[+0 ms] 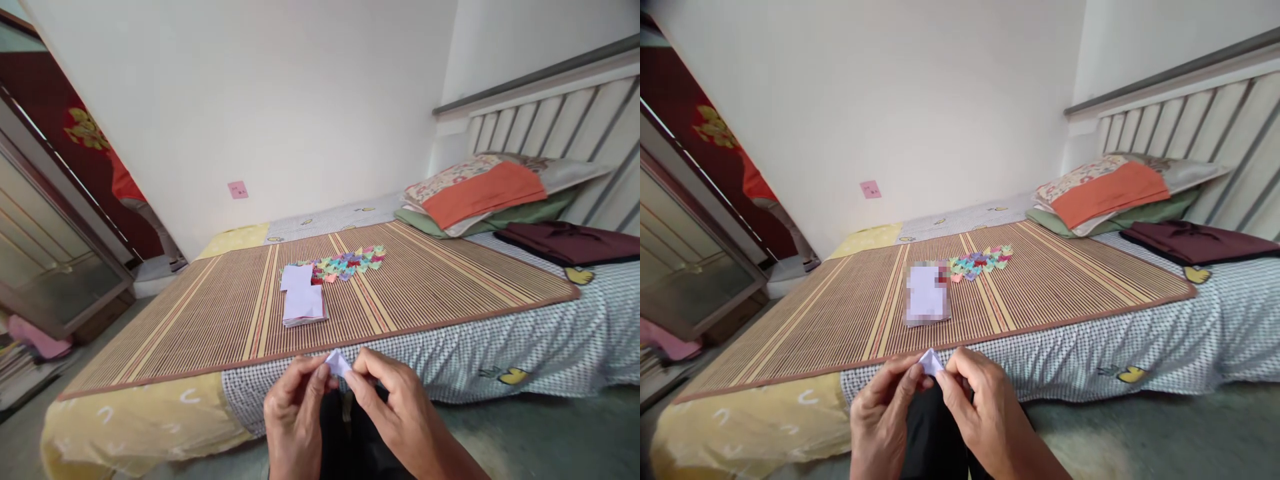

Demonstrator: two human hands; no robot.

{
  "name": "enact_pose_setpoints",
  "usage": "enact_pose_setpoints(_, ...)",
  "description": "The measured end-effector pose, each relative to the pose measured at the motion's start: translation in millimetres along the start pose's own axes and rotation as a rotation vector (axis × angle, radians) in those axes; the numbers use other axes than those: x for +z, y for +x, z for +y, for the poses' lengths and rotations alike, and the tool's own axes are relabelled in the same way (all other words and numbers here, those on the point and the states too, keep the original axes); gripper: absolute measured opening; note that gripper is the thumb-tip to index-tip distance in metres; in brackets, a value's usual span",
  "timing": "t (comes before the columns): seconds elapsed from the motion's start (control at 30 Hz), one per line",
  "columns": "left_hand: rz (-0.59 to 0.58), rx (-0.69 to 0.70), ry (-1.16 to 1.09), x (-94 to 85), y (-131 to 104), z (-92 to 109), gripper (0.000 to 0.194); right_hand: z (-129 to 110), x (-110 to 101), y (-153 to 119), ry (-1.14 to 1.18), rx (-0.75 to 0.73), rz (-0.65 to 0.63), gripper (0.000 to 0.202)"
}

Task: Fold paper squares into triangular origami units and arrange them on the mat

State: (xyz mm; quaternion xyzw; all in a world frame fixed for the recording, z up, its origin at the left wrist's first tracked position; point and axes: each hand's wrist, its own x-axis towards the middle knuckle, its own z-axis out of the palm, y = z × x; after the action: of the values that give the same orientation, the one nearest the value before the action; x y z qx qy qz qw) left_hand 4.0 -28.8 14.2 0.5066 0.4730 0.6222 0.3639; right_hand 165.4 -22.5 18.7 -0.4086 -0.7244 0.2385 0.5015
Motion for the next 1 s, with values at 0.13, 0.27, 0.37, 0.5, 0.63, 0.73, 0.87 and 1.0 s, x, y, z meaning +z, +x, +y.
enact_pose_setpoints(0.13,-0.090,-0.103,-0.087,-0.1,-1.4,5.6,0.027,-1.8,0.3,-2.4,0.032,0.025,-0.043,0.033)
enact_pose_setpoints(0.27,-0.154,-0.218,-0.298,5.5,-2.6,6.9,0.028,-2.2,1.8,-4.7,0.091,0.050,-0.059,0.032)
enact_pose_setpoints(0.37,-0.175,-0.236,-0.343,8.1,-3.9,6.3,0.026,-1.8,2.2,-6.1,0.096,0.046,-0.055,0.032)
enact_pose_setpoints(0.5,-0.189,-0.302,-0.461,5.7,-1.7,4.9,0.029,-0.5,-2.0,-7.8,0.162,0.071,-0.055,0.028)
enact_pose_setpoints(0.63,-0.152,-0.364,-0.557,3.7,2.5,3.4,0.028,-0.4,-8.4,-9.0,0.248,0.111,-0.029,0.021)
enact_pose_setpoints(0.73,-0.124,-0.396,-0.588,5.8,2.8,3.2,0.027,-1.6,-9.0,-9.6,0.267,0.110,-0.037,0.019)
enact_pose_setpoints(0.87,-0.105,-0.392,-0.567,7.8,0.6,3.4,0.028,0.3,-3.4,-11.1,0.235,0.089,-0.015,0.016)
enact_pose_setpoints(1.0,-0.135,-0.419,-0.578,8.6,-3.1,3.1,0.029,4.5,2.4,-12.4,0.178,0.006,0.104,0.004)
